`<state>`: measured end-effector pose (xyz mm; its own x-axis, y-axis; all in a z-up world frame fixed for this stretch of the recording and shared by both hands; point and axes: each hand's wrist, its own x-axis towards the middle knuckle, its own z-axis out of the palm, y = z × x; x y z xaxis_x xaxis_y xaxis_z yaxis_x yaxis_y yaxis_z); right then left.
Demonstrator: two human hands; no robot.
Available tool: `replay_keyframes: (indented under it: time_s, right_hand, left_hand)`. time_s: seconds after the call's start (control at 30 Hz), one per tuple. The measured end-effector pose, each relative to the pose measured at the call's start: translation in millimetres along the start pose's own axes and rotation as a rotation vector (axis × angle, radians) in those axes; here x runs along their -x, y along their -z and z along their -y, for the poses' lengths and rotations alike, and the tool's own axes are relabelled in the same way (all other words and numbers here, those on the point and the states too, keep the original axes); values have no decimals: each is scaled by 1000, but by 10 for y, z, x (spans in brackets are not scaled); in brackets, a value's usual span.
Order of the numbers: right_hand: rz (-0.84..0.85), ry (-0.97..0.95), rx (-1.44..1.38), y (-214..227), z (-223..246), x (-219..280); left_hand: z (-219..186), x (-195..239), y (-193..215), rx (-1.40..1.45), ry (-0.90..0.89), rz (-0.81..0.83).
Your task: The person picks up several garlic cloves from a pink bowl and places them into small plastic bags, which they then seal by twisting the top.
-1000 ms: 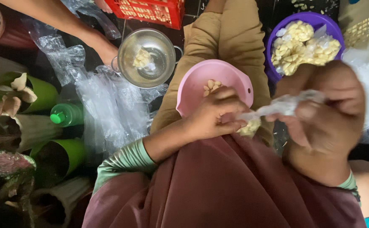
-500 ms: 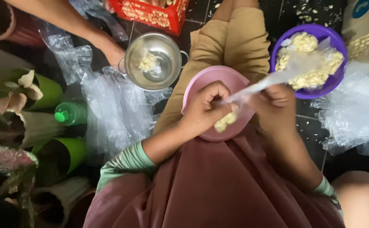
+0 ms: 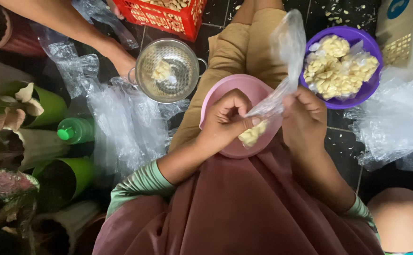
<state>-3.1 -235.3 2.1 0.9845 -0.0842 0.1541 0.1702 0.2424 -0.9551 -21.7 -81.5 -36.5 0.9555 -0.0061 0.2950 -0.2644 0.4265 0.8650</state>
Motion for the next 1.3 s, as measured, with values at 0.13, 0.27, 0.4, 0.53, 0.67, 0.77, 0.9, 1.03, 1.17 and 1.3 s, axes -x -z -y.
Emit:
replay_keyframes:
  time_s: [0.13, 0.27, 0.4, 0.53, 0.67, 0.77, 0.9, 1.03, 1.17, 1.3]
  right_hand:
    - [36, 60, 203, 46, 21, 85]
    - [255, 103, 235, 309, -139, 25]
    - [148, 96, 46, 451, -316, -49]
    - [301, 21, 118, 249, -3, 8]
    - [112, 146, 67, 533, -369, -40]
    - [57, 181, 83, 459, -349, -2]
    - [177, 120, 217, 271, -179, 39]
    - [177, 177, 140, 467, -195, -81]
    - [210, 147, -99, 395, -166, -95]
    - [312, -15, -30, 364, -11, -61]
  left_hand:
    - [91, 67, 53, 163, 182, 19]
    - [128, 21, 97, 187, 154, -27]
    - [-193, -20, -36, 65, 101, -34]
    - [-110, 8, -88, -47, 75, 15]
    - [-116, -8, -68, -73, 71, 47]
    - [-127, -79, -21, -71, 81, 64]
    - [-245, -138, -118, -61, 50, -59]
    - [-270, -216, -11, -182, -94, -27]
    - [-248, -219, 4, -213, -158, 18]
    - [-382, -264, 25, -215, -178, 68]
